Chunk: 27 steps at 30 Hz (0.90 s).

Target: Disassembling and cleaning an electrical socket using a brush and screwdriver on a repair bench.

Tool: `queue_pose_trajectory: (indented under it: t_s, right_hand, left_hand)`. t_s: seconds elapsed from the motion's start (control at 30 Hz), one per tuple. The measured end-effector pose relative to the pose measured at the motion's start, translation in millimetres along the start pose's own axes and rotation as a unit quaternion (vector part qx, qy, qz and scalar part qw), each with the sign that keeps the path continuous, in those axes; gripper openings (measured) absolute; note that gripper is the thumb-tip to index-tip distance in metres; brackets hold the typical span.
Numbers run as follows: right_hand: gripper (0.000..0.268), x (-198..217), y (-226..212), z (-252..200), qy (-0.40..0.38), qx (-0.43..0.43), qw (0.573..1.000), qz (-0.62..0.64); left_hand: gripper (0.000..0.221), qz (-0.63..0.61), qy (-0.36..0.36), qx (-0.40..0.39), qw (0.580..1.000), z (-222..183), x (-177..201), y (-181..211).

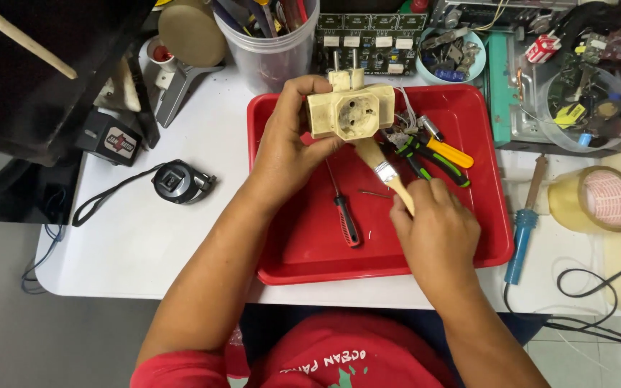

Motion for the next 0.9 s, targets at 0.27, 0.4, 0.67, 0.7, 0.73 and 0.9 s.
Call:
queue_pose_trajectory:
  t_s: [0.27, 0.4, 0.67, 0.7, 0.73, 0.9]
  right_hand:
    - [0.018, 34, 46, 2, 0.002, -0.071, 0.972, 0.226]
    - [0.034, 41, 47, 7, -0.036, -0.152, 0.857, 0.491]
    - [0.029, 46, 64, 23, 0.024, -0.078, 0.786, 0.613]
    - [0.048, 50, 66, 25, 0.044, -0.042, 0.773, 0.632]
    - [0.048, 39, 74, 31, 0.043, -0.042, 0.773, 0.632]
    - [0.039, 56, 97, 59, 0.210, -0.087, 0.741, 0.632]
  left_hand:
    - [0.053, 0.021, -0.011, -0.034, 0.999, 0, 0, 20]
    - [0.051, 0.034, -0.036, -0.029, 0.998, 0, -1, 25]
    - [0.052, 0.092, -0.035, -0.014, 0.995, 1, 1, 23]
    - [0.054, 0.108, -0.029, -0.020, 0.994, 1, 1, 23]
    - [0.054, 0.108, -0.029, -0.020, 0.994, 1, 1, 22]
    - [0.054, 0.129, -0.019, -0.023, 0.991, 1, 2, 21]
Point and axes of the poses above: each hand's wrist, its own z-axis towards the middle knuckle, its own x-axis out of the back of the hand, y = z × x, the point moved 5 cm from there along z, towards the middle knuckle, and after that the axes turned 5 degrees about -y, right-handed, at the moved point
